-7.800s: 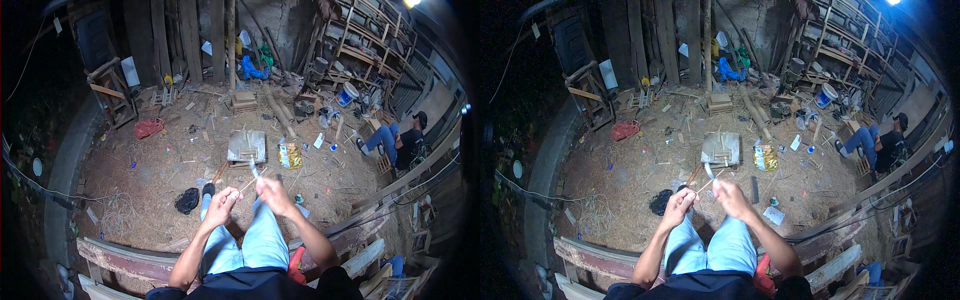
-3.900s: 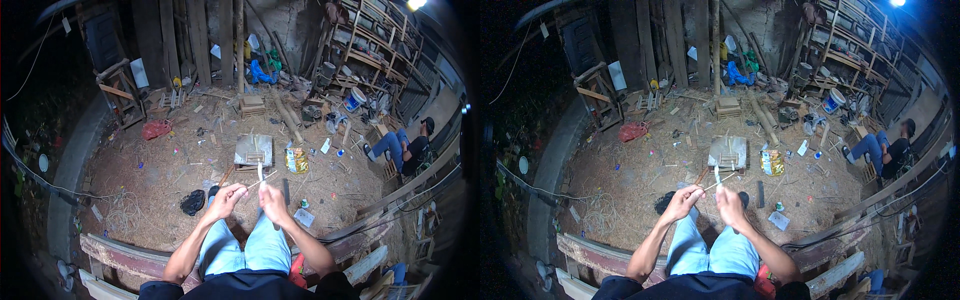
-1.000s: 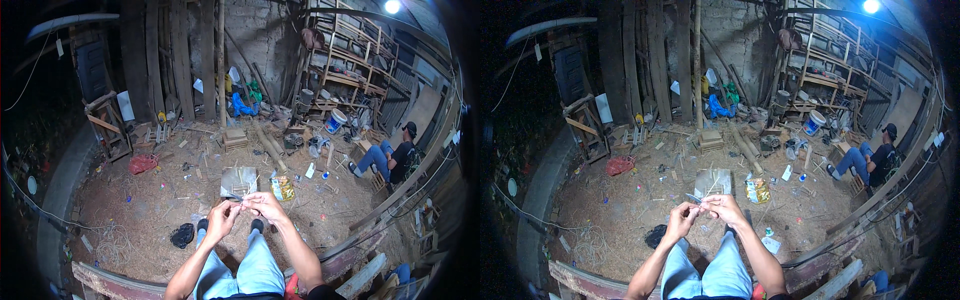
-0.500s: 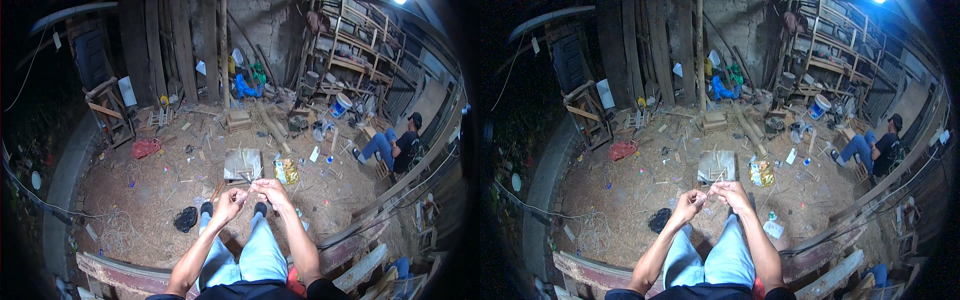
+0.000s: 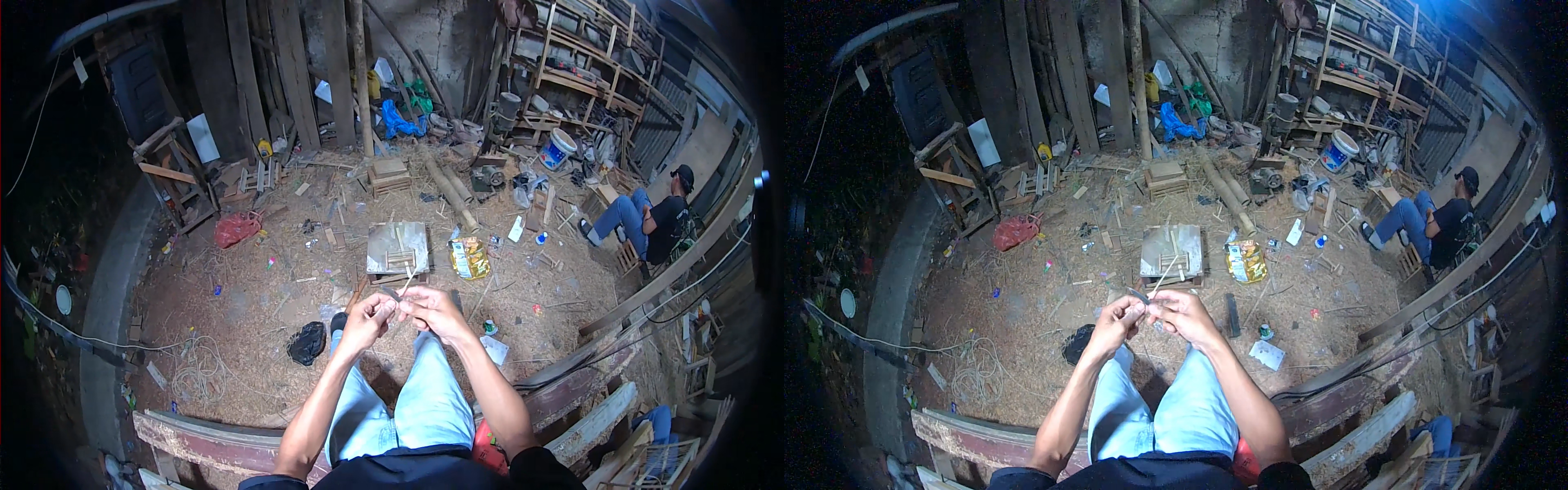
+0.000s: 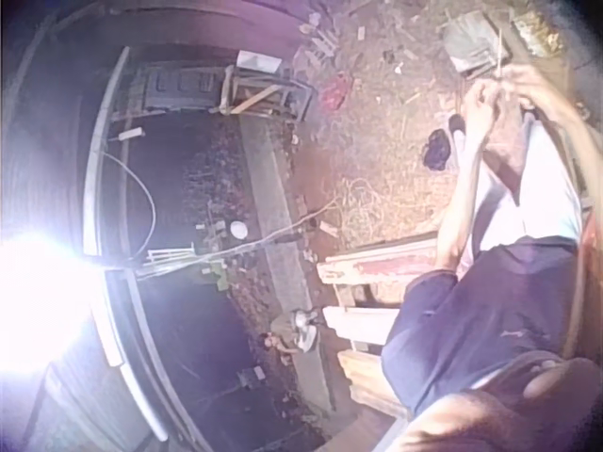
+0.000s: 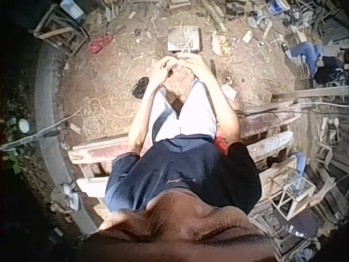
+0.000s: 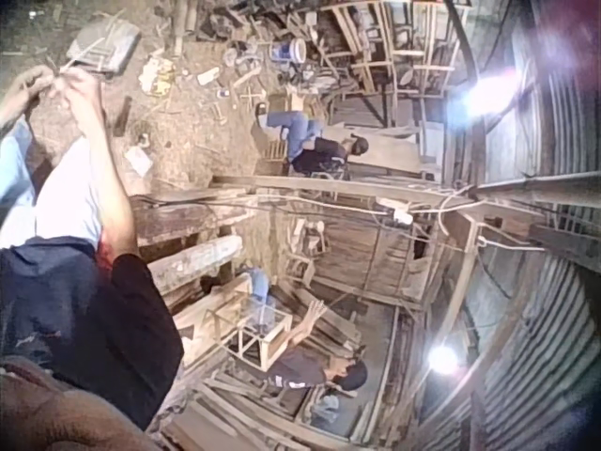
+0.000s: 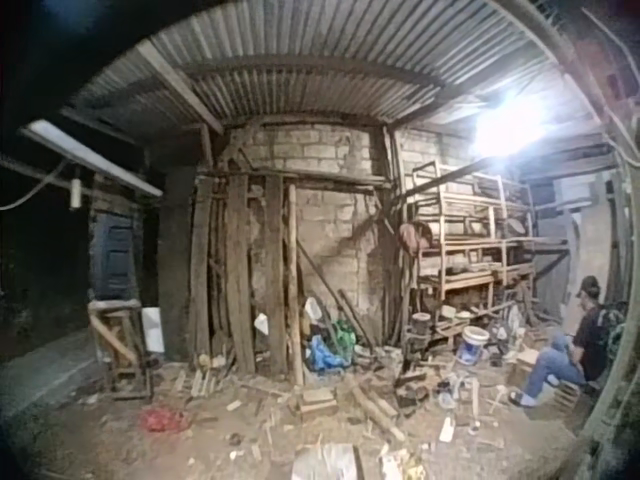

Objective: The person assembles a small wooden structure by inserting thin wooden sticks into a pre-drilled base and securing a cross-member piece.

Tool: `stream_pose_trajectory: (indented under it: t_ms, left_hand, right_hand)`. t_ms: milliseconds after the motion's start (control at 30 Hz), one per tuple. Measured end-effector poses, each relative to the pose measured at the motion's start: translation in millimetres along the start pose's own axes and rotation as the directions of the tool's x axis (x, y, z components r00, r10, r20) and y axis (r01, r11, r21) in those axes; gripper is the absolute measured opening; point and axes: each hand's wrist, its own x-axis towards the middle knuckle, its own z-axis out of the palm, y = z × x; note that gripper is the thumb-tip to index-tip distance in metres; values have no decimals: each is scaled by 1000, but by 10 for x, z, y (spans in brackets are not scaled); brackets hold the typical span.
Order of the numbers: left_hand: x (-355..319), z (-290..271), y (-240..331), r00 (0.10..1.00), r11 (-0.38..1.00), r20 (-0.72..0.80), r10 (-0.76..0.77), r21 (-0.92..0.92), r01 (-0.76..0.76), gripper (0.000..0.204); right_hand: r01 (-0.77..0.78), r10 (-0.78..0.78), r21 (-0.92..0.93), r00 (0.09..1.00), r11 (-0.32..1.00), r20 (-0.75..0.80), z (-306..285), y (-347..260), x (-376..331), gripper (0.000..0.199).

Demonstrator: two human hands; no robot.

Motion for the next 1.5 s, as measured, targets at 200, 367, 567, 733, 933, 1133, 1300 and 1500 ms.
stream_pose_trajectory:
  t_ms: [200,367,567,733,933,1133,1300,1500]
  left_hand:
    - [-104,26,112,998,999,35,-44,6,43,19]
    - [-165,92,119,994,991,27,-109,-76,111,17]
    - [-230,6,73,997,997,-15,-75,8,76,17]
    - [-247,119,120,997,988,-70,39,150,-28,15]
    - [-345,-15,44,995,982,-96,5,188,13,14]
    - [-406,-77,63,997,998,-43,-64,0,64,16]
    - [-606,-128,110,994,994,-14,-105,-12,105,19]
    - [-710,-293,40,991,994,-104,-79,-81,70,16]
  right_hand:
    - [-41,37,95,999,995,36,-58,-51,72,25]
    - [69,-76,-40,971,997,-226,-98,15,95,23]
    - [-42,41,-30,999,999,-24,-13,-135,44,17]
    - [-7,8,28,999,1000,-40,-9,-177,9,16]
    - [47,-46,4,986,999,-159,-44,-228,102,15]
    - [-4,4,80,1000,997,4,37,-113,56,17]
    - [95,-66,168,983,981,-172,-228,-286,136,14]
    - [81,-89,-52,978,995,-187,-63,-24,40,16]
